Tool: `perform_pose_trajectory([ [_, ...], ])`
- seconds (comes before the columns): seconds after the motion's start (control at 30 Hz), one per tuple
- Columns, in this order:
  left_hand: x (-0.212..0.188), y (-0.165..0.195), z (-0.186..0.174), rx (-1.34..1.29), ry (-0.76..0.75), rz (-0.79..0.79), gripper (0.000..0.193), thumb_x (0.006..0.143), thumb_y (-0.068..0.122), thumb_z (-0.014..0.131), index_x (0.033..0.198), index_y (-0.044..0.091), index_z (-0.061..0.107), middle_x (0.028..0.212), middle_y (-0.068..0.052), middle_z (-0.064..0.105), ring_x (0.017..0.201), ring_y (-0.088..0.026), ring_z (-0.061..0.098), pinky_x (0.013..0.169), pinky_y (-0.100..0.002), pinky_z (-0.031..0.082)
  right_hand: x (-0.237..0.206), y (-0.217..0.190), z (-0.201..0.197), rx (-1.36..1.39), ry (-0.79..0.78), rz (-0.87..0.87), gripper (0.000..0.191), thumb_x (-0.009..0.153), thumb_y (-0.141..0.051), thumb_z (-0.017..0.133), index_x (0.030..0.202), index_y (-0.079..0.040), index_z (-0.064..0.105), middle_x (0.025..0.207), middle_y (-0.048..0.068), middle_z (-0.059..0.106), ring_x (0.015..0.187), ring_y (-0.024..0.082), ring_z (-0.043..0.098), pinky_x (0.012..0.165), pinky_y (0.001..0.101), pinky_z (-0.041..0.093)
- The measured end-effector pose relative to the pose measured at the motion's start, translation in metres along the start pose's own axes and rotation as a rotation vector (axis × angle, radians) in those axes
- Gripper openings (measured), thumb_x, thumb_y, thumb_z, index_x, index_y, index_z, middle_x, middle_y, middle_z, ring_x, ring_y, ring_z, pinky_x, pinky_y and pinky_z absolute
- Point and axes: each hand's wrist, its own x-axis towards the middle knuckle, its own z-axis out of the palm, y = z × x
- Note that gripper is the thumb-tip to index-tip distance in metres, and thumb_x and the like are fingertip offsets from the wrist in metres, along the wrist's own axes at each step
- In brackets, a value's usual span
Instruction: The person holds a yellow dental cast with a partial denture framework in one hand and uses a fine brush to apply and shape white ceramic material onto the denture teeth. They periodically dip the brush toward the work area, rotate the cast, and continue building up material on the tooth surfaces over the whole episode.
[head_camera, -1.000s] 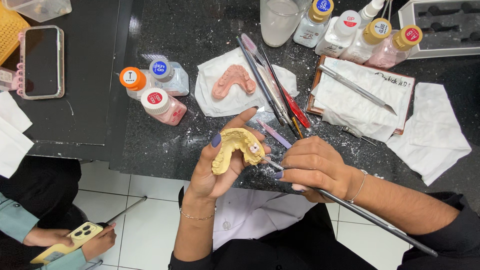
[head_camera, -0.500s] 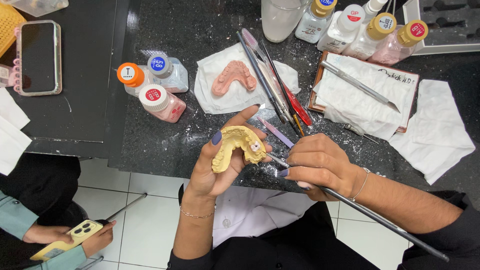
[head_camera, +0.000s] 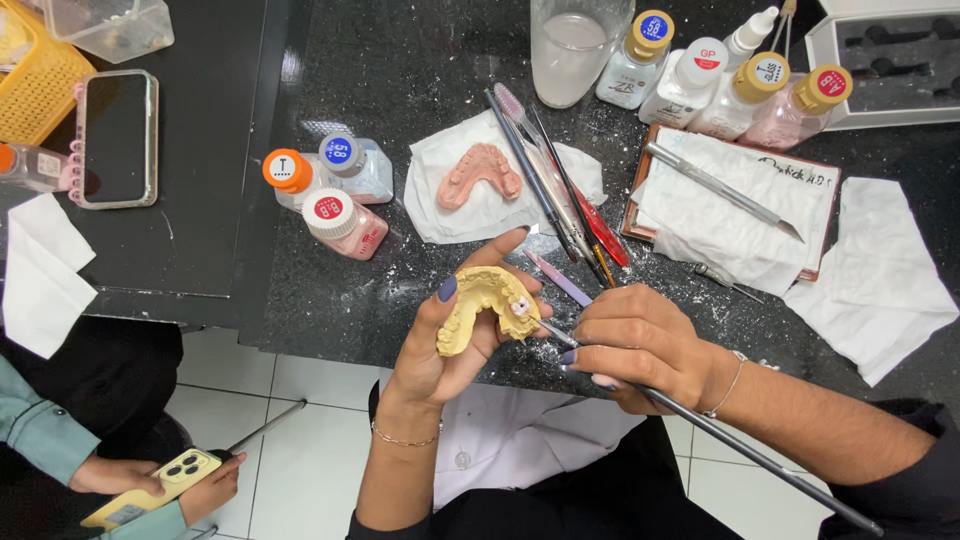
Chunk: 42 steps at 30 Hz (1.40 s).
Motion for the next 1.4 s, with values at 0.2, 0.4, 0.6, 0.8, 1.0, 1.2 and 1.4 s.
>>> perform_pose_trajectory([
  [0.2, 0.001, -0.001, -0.003, -0.011, -0.003, -0.002, 0.107, 0.094, 0.053, 0.073, 0.167, -0.006, 0.021, 0.129, -0.019, 0.061, 0.121, -0.033, 0.063, 0.106, -0.052, 0.054, -0.007, 0.000, -0.005, -0.041, 0.016, 0.017, 0.014, 0.100, -0.011, 0.058, 0.114, -0.006, 0.059, 0.108, 0.011, 0.065, 0.097, 0.029, 0.068, 0.087, 0.0442, 0.055],
  [0.4, 0.002, -0.002, -0.005, -0.062, -0.012, 0.026, 0.103, 0.095, 0.051, 0.070, 0.167, -0.005, 0.021, 0.129, -0.020, 0.062, 0.119, -0.034, 0.064, 0.106, -0.052, 0.054, -0.017, 0.000, -0.002, -0.043, 0.064, 0.040, 0.017, 0.098, -0.008, 0.058, 0.113, -0.009, 0.053, 0.110, 0.010, 0.065, 0.098, 0.028, 0.069, 0.088, 0.0441, 0.054],
  [0.6, 0.000, -0.004, -0.008, -0.122, 0.005, 0.098, 0.096, 0.097, 0.048, 0.067, 0.167, -0.002, 0.025, 0.127, -0.021, 0.061, 0.116, -0.036, 0.065, 0.103, -0.050, 0.056, -0.025, 0.003, -0.002, -0.063, 0.148, -0.019, 0.017, 0.102, -0.011, 0.056, 0.117, -0.008, 0.050, 0.109, 0.013, 0.062, 0.096, 0.028, 0.067, 0.087, 0.0441, 0.055],
  [0.8, -0.005, -0.006, -0.010, -0.193, -0.032, 0.149, 0.090, 0.097, 0.050, 0.065, 0.163, 0.001, 0.029, 0.125, -0.019, 0.061, 0.116, -0.038, 0.067, 0.102, -0.050, 0.058, -0.021, -0.001, 0.007, -0.052, 0.223, 0.131, 0.018, 0.101, -0.017, 0.047, 0.114, -0.006, 0.055, 0.103, 0.014, 0.064, 0.091, 0.025, 0.067, 0.084, 0.0417, 0.055],
  [1.0, -0.001, -0.004, -0.012, -0.141, 0.004, 0.113, 0.087, 0.099, 0.049, 0.062, 0.163, -0.001, 0.030, 0.124, -0.020, 0.060, 0.115, -0.037, 0.066, 0.101, -0.051, 0.057, -0.005, -0.002, 0.004, -0.037, 0.257, 0.403, 0.014, 0.104, -0.006, 0.051, 0.114, 0.000, 0.059, 0.105, 0.015, 0.064, 0.093, 0.025, 0.066, 0.085, 0.0363, 0.055],
  [1.2, -0.003, -0.005, -0.009, -0.162, 0.006, 0.103, 0.086, 0.101, 0.049, 0.057, 0.164, -0.003, 0.028, 0.125, -0.022, 0.061, 0.116, -0.036, 0.067, 0.107, -0.055, 0.053, 0.001, -0.003, 0.007, -0.004, 0.192, 0.426, 0.014, 0.097, -0.003, 0.054, 0.108, -0.001, 0.063, 0.099, 0.013, 0.069, 0.088, 0.025, 0.067, 0.082, 0.0376, 0.053],
  [1.4, -0.002, -0.003, -0.007, -0.188, 0.013, 0.057, 0.084, 0.101, 0.046, 0.056, 0.164, -0.002, 0.026, 0.125, -0.020, 0.062, 0.115, -0.037, 0.068, 0.111, -0.060, 0.050, 0.002, -0.002, 0.008, 0.010, 0.176, 0.390, 0.010, 0.098, -0.003, 0.057, 0.106, -0.001, 0.062, 0.098, 0.011, 0.069, 0.085, 0.025, 0.067, 0.081, 0.0380, 0.052],
])
